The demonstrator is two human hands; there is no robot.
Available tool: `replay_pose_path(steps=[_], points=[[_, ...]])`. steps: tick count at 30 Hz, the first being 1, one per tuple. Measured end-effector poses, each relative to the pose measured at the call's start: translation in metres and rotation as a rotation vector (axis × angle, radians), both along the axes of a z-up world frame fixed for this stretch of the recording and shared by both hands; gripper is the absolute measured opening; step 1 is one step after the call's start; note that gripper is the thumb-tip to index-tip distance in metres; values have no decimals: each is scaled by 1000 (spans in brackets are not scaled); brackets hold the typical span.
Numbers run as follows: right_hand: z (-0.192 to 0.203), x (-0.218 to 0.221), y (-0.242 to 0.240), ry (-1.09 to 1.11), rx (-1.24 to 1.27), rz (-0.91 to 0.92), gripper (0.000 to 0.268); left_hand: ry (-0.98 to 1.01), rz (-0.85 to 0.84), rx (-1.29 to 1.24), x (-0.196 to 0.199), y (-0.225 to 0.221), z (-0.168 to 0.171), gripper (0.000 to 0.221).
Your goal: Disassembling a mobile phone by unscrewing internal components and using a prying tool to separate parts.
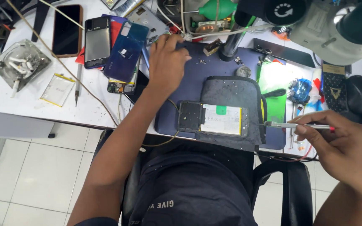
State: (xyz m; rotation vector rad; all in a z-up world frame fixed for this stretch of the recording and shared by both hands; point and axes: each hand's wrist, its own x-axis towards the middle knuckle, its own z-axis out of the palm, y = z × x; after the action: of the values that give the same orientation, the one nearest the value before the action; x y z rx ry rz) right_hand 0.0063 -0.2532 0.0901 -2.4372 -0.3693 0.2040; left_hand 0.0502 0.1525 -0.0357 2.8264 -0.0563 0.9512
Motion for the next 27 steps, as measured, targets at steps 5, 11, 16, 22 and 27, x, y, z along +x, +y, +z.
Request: replay_pose_path(steps=[5, 11, 16, 22, 27], points=[[-1, 1, 0, -54, 101, 101, 11, -26, -12, -52, -5, -1, 10, 11], [13, 0, 19, -228, -51, 201, 11, 100, -506, -726, -47, -90, 59, 27], [36, -1, 49, -182, -339, 352, 13, 365, -891, -968, -69, -149, 62, 39], [34, 3, 60, -108, -447, 490, 17, 389, -961, -947, -69, -153, 56, 22], [33, 6, 65, -105, -457, 516, 22, 415, -901, -1028, -68, -153, 50, 24]])
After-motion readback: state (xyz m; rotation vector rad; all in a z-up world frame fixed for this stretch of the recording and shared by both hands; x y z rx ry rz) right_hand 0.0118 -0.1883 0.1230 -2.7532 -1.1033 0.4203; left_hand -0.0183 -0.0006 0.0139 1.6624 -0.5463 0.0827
